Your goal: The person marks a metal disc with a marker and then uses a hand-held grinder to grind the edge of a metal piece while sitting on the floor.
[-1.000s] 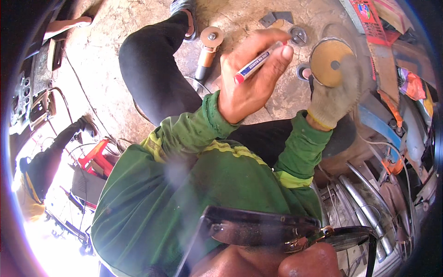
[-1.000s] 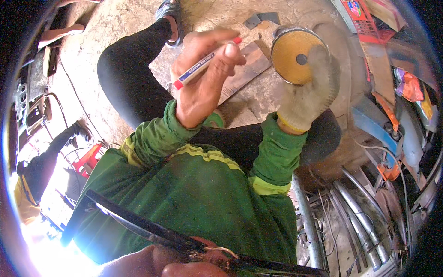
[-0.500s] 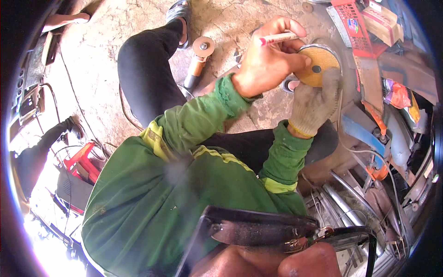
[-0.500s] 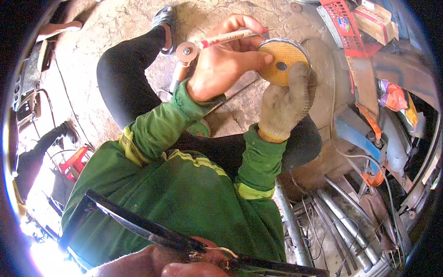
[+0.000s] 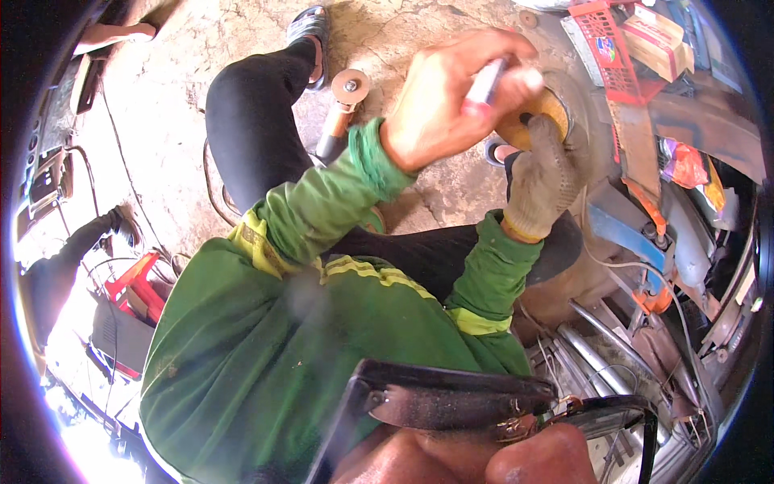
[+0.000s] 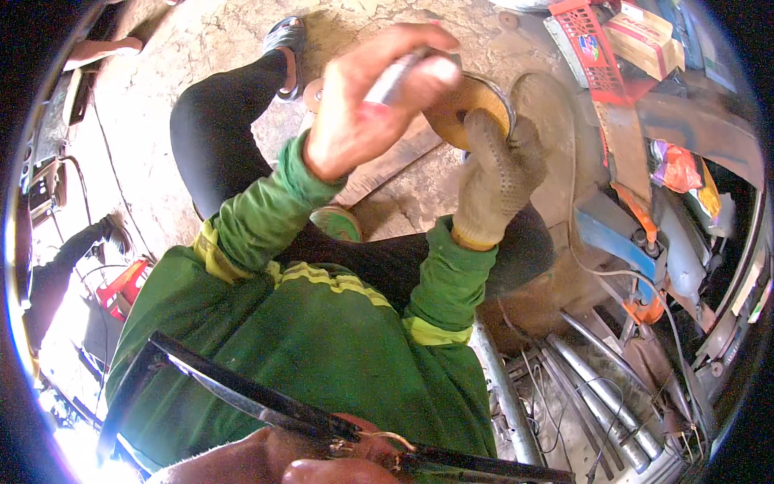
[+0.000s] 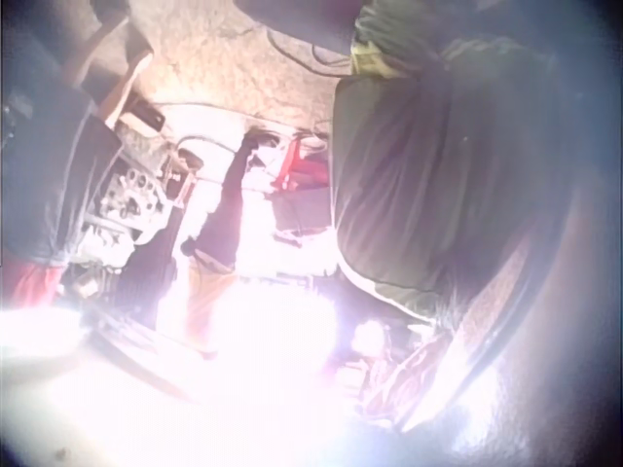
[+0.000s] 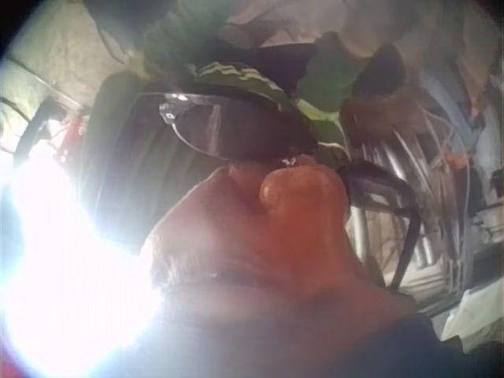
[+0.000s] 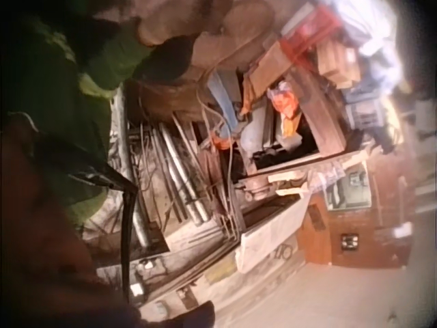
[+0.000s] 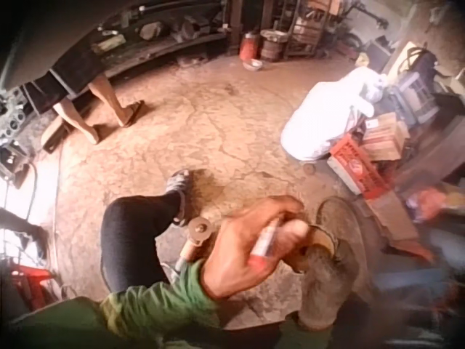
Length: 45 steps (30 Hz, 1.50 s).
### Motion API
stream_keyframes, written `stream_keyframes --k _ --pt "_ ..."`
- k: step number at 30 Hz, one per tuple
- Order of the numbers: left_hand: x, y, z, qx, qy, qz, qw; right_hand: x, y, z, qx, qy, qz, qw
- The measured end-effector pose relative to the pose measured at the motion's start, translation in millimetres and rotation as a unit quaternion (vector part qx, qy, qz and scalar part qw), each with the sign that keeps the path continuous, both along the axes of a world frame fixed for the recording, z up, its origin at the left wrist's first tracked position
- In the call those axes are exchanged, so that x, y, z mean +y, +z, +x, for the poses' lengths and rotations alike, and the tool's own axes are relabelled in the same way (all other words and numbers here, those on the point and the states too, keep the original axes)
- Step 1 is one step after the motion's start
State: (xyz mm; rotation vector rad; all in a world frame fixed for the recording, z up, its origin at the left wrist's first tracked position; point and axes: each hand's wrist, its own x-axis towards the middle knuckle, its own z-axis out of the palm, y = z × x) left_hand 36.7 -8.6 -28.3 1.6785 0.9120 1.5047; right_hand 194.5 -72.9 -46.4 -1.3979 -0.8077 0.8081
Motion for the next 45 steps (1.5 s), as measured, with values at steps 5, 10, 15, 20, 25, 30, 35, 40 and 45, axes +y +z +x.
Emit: stream_keyframes --k 5,10,15,20,25,30,35,40,45 --pt "-38 12 0 -0.055 0.01 -0.038 0.998 1 6 -4 -0.072 -0.038 0.006 0.997" --pt "-56 15 15 -0.071 -0.026 -0.055 0.996 2 6 -8 -0.116 -0.05 0.036 0.991" --pt "-55 15 24 -0.083 -0.02 -0.059 0.995 0 -2 -7 -0.091 -0.085 0.037 0.991" --pt "-54 17 26 -0.076 -0.018 -0.058 0.995 -4 -9 -3 -0.06 -0.084 0.022 0.994" --pt "-58 20 30 -0.072 -0.023 -0.032 0.997 -16 -34 13 0.104 -0.006 0.052 0.993" --pt "-64 20 35 -0.065 -0.044 0.008 0.997 -41 -90 39 0.365 0.091 0.061 0.925" --pt "-57 18 31 -0.084 -0.048 -0.017 0.995 -31 -24 5 0.103 0.039 -0.007 0.994" --pt "-51 18 31 -0.109 -0.029 -0.058 0.992 -2 -9 2 -0.143 -0.059 0.104 0.982" --pt "-55 19 27 -0.077 -0.035 -0.027 0.996 -6 -17 3 -0.047 -0.024 0.118 0.992"
